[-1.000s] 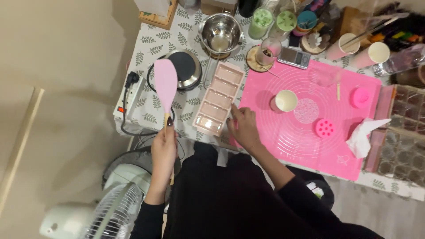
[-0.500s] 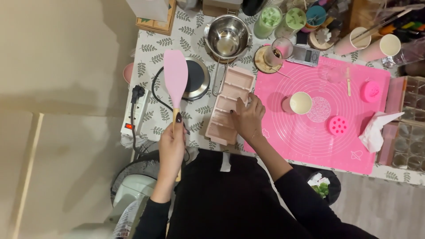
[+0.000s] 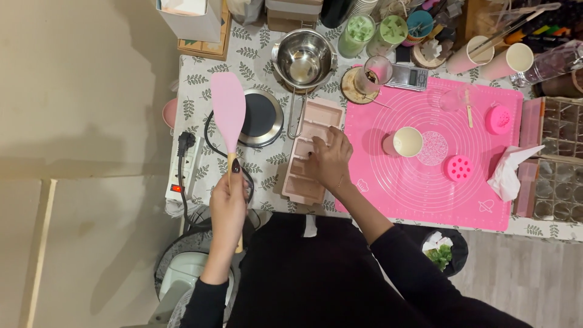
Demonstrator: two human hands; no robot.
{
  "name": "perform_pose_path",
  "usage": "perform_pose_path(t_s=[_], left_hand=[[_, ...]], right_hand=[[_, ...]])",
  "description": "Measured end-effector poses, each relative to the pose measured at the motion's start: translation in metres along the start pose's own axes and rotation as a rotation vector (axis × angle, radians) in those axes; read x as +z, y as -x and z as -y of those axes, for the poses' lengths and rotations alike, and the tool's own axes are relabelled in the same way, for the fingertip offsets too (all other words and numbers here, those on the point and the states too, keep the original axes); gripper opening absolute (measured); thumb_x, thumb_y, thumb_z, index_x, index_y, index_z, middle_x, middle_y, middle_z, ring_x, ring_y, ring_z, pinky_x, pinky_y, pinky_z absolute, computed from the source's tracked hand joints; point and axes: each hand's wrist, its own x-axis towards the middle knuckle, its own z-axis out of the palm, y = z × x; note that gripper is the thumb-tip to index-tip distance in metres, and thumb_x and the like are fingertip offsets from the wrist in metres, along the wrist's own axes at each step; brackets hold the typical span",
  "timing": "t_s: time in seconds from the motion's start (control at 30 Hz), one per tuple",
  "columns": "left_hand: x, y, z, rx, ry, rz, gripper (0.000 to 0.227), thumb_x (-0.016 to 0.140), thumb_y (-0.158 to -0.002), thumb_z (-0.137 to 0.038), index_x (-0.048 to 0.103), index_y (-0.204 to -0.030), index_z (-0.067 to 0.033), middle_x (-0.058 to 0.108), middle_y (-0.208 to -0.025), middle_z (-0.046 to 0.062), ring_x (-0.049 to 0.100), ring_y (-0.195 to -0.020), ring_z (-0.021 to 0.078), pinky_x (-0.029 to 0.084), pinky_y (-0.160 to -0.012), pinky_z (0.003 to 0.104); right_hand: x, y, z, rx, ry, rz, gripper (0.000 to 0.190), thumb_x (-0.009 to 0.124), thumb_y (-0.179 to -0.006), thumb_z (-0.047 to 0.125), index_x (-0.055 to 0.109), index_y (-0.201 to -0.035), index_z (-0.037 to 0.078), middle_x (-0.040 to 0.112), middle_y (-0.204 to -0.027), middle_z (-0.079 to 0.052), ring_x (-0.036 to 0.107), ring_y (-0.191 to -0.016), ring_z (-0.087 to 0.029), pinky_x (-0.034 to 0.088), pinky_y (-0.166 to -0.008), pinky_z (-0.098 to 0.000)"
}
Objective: The recorder is preparing materials for candle making, including wiping a spatula and organizing molds.
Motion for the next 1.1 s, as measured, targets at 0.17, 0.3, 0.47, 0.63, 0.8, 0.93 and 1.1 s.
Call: perform_pose_path(t_s=[0.17, 0.3, 0.47, 0.63, 0.8, 0.93, 1.1], left_hand=[[-0.001, -0.005, 0.004, 0.028, -0.01, 0.023, 0.041, 0.053, -0.103, -0.04, 0.059, -0.081, -0.007, 0.048, -0.059, -0.003, 0.043, -0.043, 0.0059, 0.033, -0.039, 0.025], [0.001, -0.005, 0.007, -0.003, 0.03, 0.045, 0.042, 0.054, -0.104, -0.04, 0.058, -0.08, -0.0064, 0.048, -0.059, -0.003, 0.042, -0.043, 0.0063, 0.032, -0.039, 0.025], [-0.003, -0.003, 0.007, -0.005, -0.027, 0.03, 0.043, 0.053, -0.103, -0.042, 0.059, -0.08, -0.0073, 0.048, -0.059, -0.003, 0.042, -0.044, 0.006, 0.032, -0.039, 0.024], [-0.008, -0.002, 0.001, -0.033, -0.068, 0.002, 0.046, 0.052, -0.103, -0.045, 0.059, -0.079, -0.007, 0.048, -0.058, -0.003, 0.042, -0.044, 0.0064, 0.032, -0.039, 0.025], [-0.013, -0.004, 0.005, -0.018, 0.002, 0.004, 0.046, 0.051, -0.104, -0.044, 0.056, -0.078, -0.0064, 0.045, -0.058, -0.003, 0.038, -0.043, 0.0061, 0.032, -0.039, 0.025], [-0.011, -0.003, -0.001, -0.025, -0.004, 0.018, 0.045, 0.051, -0.104, -0.044, 0.056, -0.079, -0.0064, 0.042, -0.057, -0.003, 0.036, -0.043, 0.0061, 0.03, -0.038, 0.025], [-0.008, -0.005, -0.002, -0.022, 0.031, 0.033, 0.045, 0.052, -0.102, -0.045, 0.056, -0.08, -0.0064, 0.042, -0.056, -0.004, 0.037, -0.042, 0.006, 0.03, -0.038, 0.025]], right_hand=[[-0.011, 0.001, 0.004, 0.018, -0.036, -0.01, 0.046, 0.077, -0.075, 0.012, 0.069, -0.12, 0.007, 0.04, -0.142, -0.028, 0.035, -0.133, -0.05, 0.029, -0.107, -0.0625], [-0.007, 0.001, -0.007, 0.034, -0.041, -0.049, 0.033, 0.075, -0.084, 0.011, 0.071, -0.117, 0.012, 0.043, -0.145, -0.022, 0.038, -0.137, -0.044, 0.031, -0.112, -0.0595], [-0.02, -0.026, -0.02, 0.014, -0.045, -0.058, 0.039, 0.072, -0.086, 0.016, 0.071, -0.124, 0.007, 0.04, -0.148, -0.026, 0.032, -0.138, -0.047, 0.027, -0.112, -0.0616], [-0.018, -0.039, -0.015, 0.069, -0.053, 0.025, 0.041, 0.068, -0.084, 0.019, 0.071, -0.122, 0.004, 0.037, -0.147, -0.029, 0.028, -0.139, -0.05, 0.023, -0.112, -0.0636], [-0.001, -0.043, -0.011, 0.1, -0.04, 0.024, 0.038, 0.064, -0.086, 0.014, 0.072, -0.122, 0.004, 0.038, -0.148, -0.027, 0.029, -0.141, -0.048, 0.022, -0.115, -0.0627], [-0.006, -0.043, -0.005, 0.105, -0.1, 0.026, 0.043, 0.066, -0.08, 0.016, 0.071, -0.122, 0.005, 0.037, -0.147, -0.028, 0.028, -0.14, -0.049, 0.022, -0.113, -0.0631], [-0.014, -0.039, -0.022, 0.113, -0.082, -0.021, 0.046, 0.07, -0.084, 0.02, 0.071, -0.128, 0.008, 0.036, -0.149, -0.029, 0.025, -0.14, -0.05, 0.021, -0.113, -0.0641]])
